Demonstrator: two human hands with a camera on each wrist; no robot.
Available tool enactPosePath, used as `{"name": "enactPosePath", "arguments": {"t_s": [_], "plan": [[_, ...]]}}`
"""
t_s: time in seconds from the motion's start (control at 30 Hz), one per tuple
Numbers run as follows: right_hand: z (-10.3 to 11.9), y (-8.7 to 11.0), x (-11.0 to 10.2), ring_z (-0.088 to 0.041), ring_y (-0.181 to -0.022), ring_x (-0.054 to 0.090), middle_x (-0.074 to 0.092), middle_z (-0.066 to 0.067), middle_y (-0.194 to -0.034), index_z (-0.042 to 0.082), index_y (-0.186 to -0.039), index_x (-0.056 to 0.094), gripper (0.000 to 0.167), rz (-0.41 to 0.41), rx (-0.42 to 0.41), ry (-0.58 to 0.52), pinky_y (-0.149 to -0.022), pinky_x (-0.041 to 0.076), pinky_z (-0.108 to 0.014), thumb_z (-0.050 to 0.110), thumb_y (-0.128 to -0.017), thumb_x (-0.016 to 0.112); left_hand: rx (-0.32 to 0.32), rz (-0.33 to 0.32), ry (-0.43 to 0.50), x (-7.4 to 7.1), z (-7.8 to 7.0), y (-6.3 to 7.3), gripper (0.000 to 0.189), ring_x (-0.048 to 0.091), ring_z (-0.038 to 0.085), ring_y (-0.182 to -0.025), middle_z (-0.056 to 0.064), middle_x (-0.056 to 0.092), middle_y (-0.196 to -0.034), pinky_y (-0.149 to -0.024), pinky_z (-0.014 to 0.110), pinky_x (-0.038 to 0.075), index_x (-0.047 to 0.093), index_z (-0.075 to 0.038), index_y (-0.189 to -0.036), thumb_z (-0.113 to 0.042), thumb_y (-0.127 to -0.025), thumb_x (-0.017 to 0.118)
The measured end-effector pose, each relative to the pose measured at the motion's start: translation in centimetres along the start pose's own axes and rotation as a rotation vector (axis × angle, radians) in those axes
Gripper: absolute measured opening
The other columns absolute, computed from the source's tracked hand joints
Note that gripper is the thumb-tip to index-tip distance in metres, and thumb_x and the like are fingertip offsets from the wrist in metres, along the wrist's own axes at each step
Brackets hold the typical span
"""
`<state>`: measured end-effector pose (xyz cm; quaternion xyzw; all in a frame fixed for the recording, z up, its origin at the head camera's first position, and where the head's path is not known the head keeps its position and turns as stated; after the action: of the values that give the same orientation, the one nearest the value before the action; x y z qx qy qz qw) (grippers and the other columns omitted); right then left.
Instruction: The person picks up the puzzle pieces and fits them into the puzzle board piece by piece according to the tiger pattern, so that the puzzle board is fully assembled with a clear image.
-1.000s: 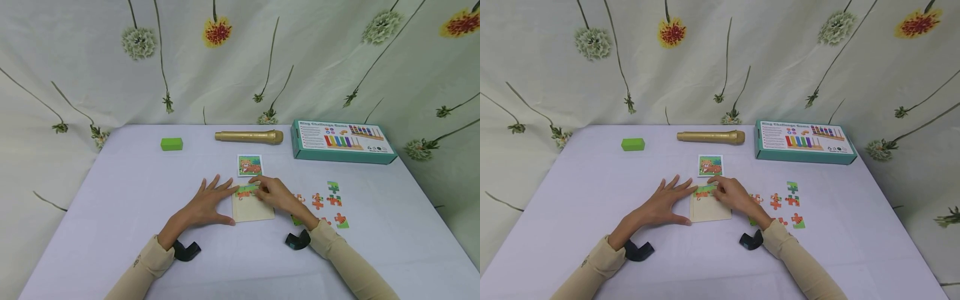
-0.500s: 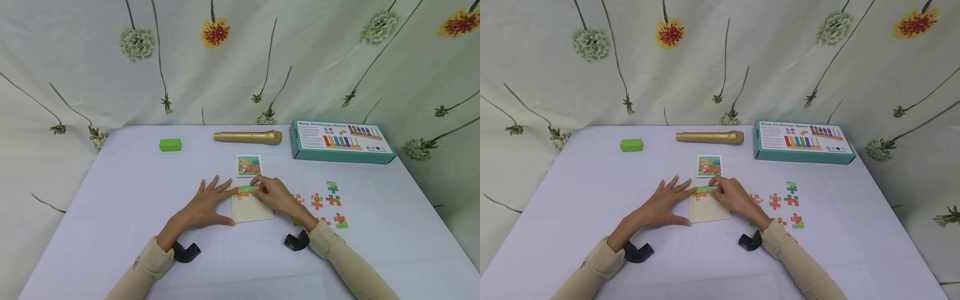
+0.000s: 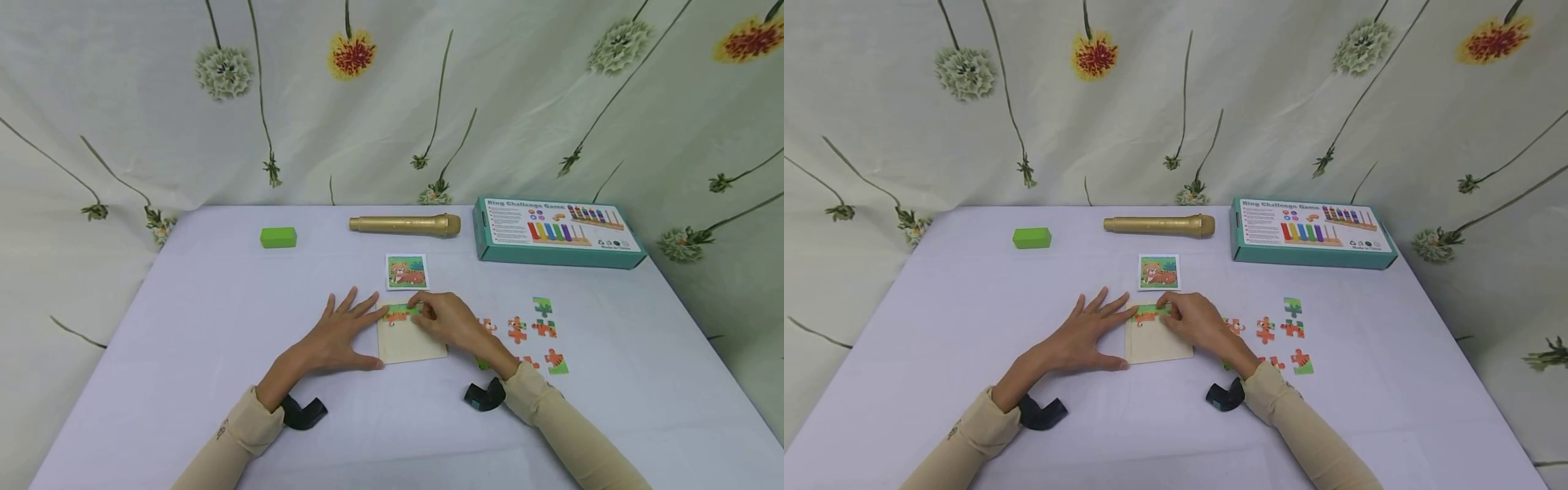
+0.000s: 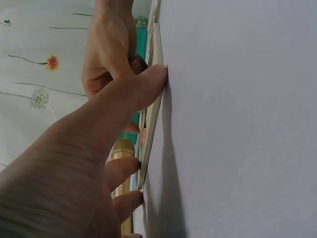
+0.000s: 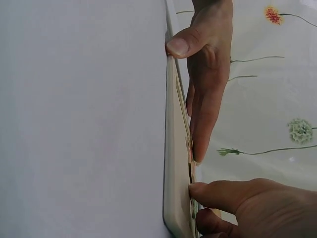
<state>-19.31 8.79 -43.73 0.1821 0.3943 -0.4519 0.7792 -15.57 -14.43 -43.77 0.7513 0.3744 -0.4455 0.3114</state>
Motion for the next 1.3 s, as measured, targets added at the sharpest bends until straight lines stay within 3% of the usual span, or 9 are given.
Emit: {"name": "enactPosePath", "arguments": {"t_s": [0.53, 0.77, 1.1, 1.3], "plan": [[0.22, 0.23, 0.0, -0.007, -0.063, 0.046, 0.058, 0.006, -0.072, 0.012, -0.107, 0.074, 0.019, 0.026, -0.017, 0.035, -0.055, 0.036, -0.02, 0.013, -0.09, 0.066, 0.011, -0.005, -0.008, 0.2, 0.14, -0.04, 0.094, -0.002, 0.037, -0.147, 0.004, 0.018, -0.16, -0.112, 0.064, -0.005, 0.034, -0.021, -0.15, -0.06, -0.073, 0.071], [0.35, 0.31, -0.08, -0.007, -0.064, 0.047, 0.071, 0.001, -0.089, 0.011, -0.11, 0.074, 0.021, 0.038, -0.052, 0.04, -0.055, 0.037, -0.019, 0.015, -0.093, 0.063, 0.011, -0.008, -0.007, 0.23, 0.26, -0.03, 0.094, -0.002, 0.037, -0.147, 0.003, 0.018, -0.16, -0.112, 0.064, -0.005, 0.034, -0.021, -0.15, -0.059, -0.073, 0.071], [0.14, 0.3, -0.01, -0.006, -0.063, 0.045, 0.066, 0.005, -0.08, 0.011, -0.113, 0.072, 0.023, 0.052, -0.067, 0.055, -0.055, 0.037, -0.02, 0.017, -0.094, 0.062, 0.007, -0.008, -0.008, 0.2, 0.21, -0.06, 0.093, -0.002, 0.037, -0.147, 0.003, 0.018, -0.16, -0.112, 0.064, -0.005, 0.034, -0.021, -0.15, -0.058, -0.073, 0.072], [-0.05, 0.37, 0.09, -0.007, -0.073, 0.052, 0.072, 0.0, -0.101, 0.012, -0.114, 0.072, 0.023, 0.032, -0.066, 0.024, -0.064, 0.044, -0.022, 0.018, -0.094, 0.062, 0.006, -0.01, -0.003, 0.34, 0.29, -0.02, 0.093, -0.002, 0.037, -0.147, 0.003, 0.018, -0.16, -0.112, 0.064, -0.005, 0.034, -0.022, -0.15, -0.059, -0.073, 0.071]]}}
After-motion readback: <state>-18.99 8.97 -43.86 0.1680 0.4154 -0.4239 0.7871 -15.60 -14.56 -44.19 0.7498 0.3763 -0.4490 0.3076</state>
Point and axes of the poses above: each hand's wrist, its own y-axis away from the middle knuckle, its own x-axis out of the palm, z = x × y, the point moved 1 cm from there along -y, towards the middle knuckle
